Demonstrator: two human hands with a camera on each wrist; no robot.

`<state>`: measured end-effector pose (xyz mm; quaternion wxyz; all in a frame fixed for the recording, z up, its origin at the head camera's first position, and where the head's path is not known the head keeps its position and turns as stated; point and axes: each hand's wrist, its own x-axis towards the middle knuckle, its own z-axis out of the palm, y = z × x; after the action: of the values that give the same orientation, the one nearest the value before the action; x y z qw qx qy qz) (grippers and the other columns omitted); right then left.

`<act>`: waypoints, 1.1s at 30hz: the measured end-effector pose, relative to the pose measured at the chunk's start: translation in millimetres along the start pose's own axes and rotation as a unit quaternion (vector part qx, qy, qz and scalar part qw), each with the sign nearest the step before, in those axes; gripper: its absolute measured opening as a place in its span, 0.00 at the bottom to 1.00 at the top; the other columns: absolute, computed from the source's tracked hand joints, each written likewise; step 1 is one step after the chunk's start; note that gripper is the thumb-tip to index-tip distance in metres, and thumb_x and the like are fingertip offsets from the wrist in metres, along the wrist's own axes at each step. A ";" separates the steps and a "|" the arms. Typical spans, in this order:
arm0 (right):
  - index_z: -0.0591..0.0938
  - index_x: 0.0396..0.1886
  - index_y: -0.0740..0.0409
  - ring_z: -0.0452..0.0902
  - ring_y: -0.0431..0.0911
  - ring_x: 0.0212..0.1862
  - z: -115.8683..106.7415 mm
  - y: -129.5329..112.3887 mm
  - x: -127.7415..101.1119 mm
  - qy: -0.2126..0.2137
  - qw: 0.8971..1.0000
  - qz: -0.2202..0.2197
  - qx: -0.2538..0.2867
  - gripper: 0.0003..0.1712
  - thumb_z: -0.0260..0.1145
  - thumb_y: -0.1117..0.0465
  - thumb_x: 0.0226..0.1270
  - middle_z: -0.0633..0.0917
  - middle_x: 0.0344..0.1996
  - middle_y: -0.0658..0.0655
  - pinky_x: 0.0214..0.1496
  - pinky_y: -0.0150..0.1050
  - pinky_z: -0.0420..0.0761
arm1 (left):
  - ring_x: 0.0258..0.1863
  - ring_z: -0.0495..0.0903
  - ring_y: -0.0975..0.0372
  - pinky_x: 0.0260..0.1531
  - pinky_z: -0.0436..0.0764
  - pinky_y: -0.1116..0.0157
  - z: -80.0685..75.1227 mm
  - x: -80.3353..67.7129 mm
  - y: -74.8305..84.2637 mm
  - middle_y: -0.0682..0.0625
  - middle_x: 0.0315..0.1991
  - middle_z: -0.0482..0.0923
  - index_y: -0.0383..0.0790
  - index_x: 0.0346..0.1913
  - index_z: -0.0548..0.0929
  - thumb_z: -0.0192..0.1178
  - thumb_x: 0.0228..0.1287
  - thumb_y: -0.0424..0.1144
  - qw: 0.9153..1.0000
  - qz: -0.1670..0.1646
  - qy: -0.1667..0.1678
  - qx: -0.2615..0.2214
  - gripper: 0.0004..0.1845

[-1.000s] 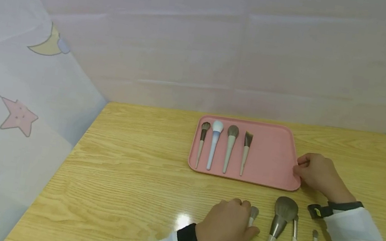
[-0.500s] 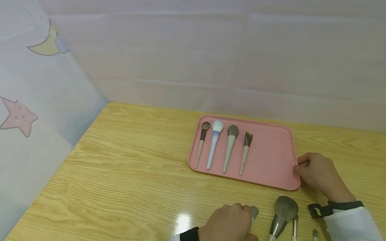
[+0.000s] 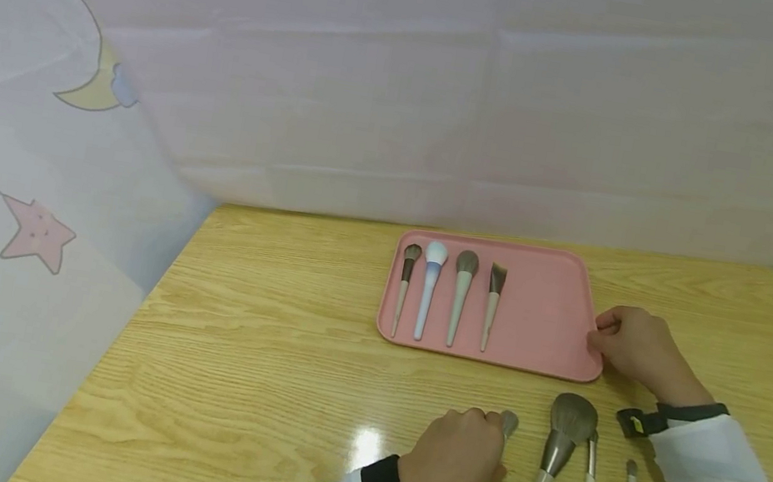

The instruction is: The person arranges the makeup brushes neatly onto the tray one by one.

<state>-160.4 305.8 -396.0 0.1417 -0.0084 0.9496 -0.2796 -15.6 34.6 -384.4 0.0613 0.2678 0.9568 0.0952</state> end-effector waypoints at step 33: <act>0.79 0.52 0.79 0.81 0.52 0.36 0.3 1.7 0.3 0.000 1.000 -0.005 -0.003 0.23 0.64 0.59 0.69 0.87 0.35 0.67 0.33 0.37 0.77 | 0.14 0.63 0.73 0.09 0.60 0.79 0.8 1.1 -3.8 0.55 0.22 0.78 0.38 0.33 0.85 0.67 0.63 0.32 0.999 0.025 0.011 -0.022 0.02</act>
<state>-160.6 307.0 -397.2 0.1403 -0.0134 0.9505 -0.2770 -18.3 32.1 -386.1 0.0547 0.2888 0.9482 0.1205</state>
